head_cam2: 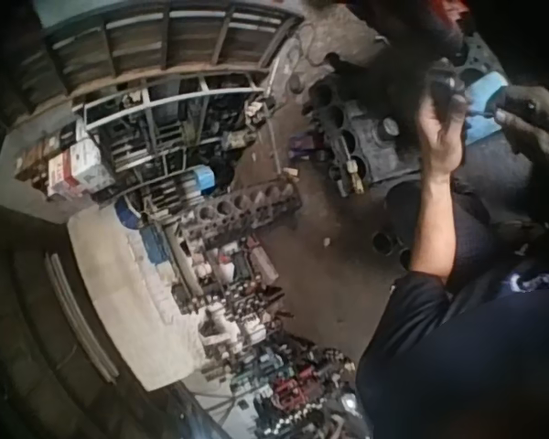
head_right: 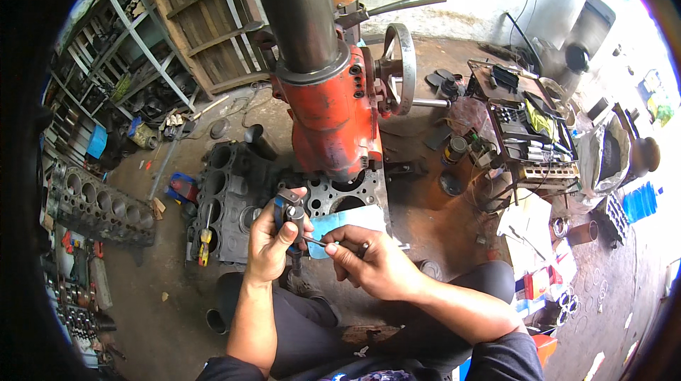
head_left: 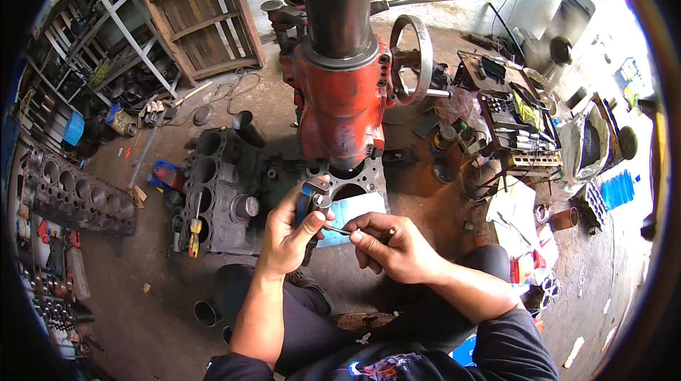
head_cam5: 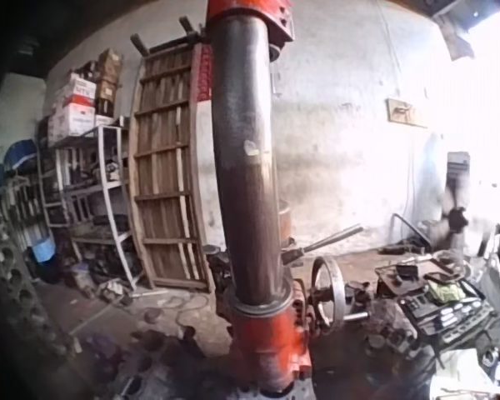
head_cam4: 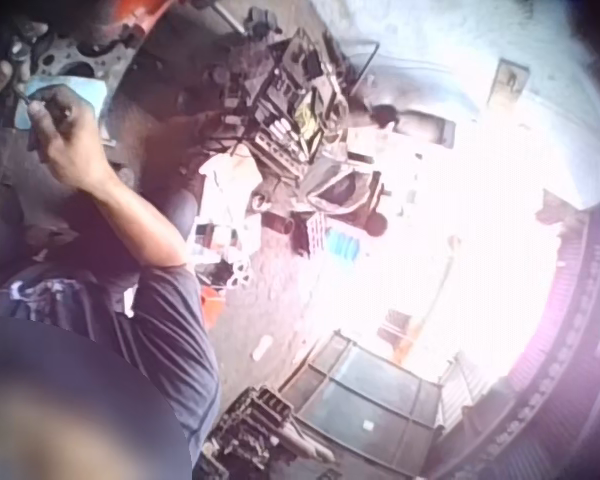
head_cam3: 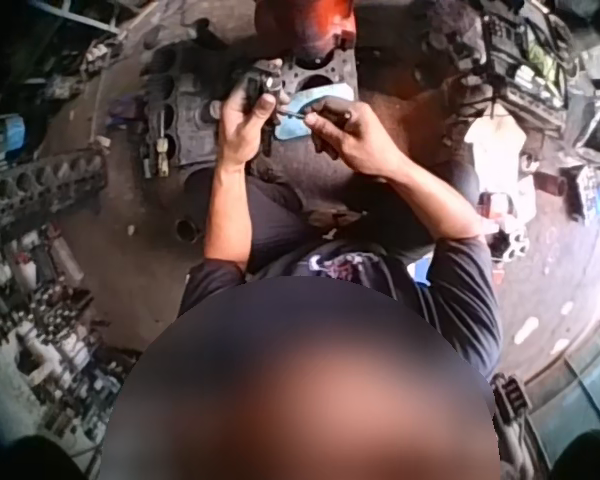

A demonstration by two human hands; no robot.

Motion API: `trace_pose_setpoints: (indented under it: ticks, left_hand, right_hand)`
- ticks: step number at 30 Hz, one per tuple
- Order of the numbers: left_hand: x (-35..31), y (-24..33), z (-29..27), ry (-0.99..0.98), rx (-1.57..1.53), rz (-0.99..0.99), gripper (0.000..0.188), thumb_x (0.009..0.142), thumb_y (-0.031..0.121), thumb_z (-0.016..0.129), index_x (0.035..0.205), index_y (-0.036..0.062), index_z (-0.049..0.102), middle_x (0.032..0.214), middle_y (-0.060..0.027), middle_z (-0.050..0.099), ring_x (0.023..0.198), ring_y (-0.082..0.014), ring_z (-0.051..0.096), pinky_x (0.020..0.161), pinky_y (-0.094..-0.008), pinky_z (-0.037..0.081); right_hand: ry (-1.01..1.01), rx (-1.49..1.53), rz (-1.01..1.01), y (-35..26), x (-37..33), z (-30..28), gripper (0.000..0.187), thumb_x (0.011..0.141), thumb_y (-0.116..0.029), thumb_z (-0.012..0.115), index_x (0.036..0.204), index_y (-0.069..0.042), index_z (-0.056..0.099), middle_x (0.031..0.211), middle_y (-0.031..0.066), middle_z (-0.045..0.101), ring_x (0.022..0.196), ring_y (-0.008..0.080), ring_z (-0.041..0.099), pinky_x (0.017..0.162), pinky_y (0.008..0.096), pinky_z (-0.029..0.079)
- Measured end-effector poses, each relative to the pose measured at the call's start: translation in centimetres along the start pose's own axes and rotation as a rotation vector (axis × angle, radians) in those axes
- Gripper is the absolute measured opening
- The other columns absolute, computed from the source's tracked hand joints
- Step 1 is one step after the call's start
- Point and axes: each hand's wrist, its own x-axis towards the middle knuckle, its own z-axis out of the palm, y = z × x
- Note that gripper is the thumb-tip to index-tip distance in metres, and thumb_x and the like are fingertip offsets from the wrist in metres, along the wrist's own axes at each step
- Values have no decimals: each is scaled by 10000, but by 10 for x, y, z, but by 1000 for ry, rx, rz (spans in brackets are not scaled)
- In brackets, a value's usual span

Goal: The person removes a cylinder liner from an engine block using a hydraulic press and a screwdriver, then measures the bore with a dial bore gauge. They later insert a new cylinder liner into the block and secure it with a ring.

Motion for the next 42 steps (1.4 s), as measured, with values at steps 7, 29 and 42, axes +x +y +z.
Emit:
trace_pose_setpoints:
  ticks: [7, 29, 42]
  left_hand:
    - [0, -9, 9, 17, -31, -9, 598, 938, 441, 679, 1372, 52, 545, 883, -30, 658, 756, -77, 598, 644, -219, 492]
    - [-2, -53, 78, 568, -242, 109, 499, 1054, 371, 507, 1430, 51, 433, 1045, -76, 569, 955, -163, 558, 904, -337, 470]
    - [-2, -34, 64, 442, -568, 15, 560, 991, 505, 554, 1357, 87, 493, 1054, -20, 605, 1001, -128, 564, 923, -330, 477]
  right_hand:
    - [80, -467, -479, 22, 4, -6, 210, 954, -61, 645, 1158, -12, 627, 711, 114, 651, 632, 192, 675, 579, 350, 534]
    - [439, -347, -421, 58, 34, 13, 215, 840, -138, 764, 989, -10, 677, 653, 51, 545, 591, 141, 510, 571, 330, 440]
    - [249, -291, -508, 35, 28, -7, 202, 971, -187, 641, 1010, 10, 615, 836, 132, 635, 740, 233, 600, 659, 360, 482]
